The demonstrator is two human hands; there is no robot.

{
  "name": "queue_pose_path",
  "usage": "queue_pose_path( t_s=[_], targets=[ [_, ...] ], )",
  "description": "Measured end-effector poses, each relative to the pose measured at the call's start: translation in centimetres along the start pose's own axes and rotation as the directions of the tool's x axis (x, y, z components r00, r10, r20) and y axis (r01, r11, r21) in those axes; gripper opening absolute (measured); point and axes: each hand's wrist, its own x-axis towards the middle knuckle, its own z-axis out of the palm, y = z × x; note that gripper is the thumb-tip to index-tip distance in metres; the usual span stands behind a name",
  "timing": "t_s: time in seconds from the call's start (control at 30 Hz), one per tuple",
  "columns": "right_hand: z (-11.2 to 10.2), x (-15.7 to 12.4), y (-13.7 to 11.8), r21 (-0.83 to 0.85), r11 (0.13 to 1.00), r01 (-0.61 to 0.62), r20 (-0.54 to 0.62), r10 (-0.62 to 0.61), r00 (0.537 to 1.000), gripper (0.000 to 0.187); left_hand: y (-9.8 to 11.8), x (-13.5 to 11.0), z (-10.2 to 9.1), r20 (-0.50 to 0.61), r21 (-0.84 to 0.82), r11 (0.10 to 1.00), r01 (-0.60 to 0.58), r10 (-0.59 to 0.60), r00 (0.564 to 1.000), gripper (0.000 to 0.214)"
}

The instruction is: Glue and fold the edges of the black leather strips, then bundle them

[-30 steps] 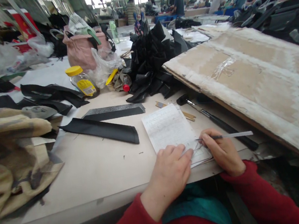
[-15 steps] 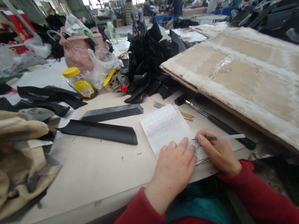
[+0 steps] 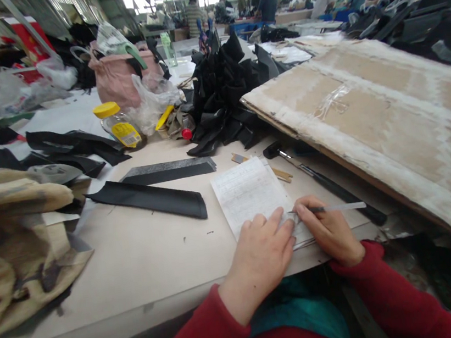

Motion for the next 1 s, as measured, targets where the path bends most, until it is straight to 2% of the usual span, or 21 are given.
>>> queue_pose_path(
  t_s=[0.6, 1.0],
  targets=[
    [-0.16, -0.01, -0.16, -0.04, 0.999, -0.016, -0.007, 0.016, 1.0, 0.023, -0.05, -0.06, 0.19, -0.009, 0.01, 1.0, -0.008, 0.008, 1.0, 0.032],
    [-0.13, 0.18, -0.02, -0.008, 1.0, -0.014, -0.036, 0.014, 0.999, 0.023, -0.05, -0.03, 0.15, -0.003, -0.033, 0.999, 0.009, -0.009, 1.0, 0.032]
  ],
)
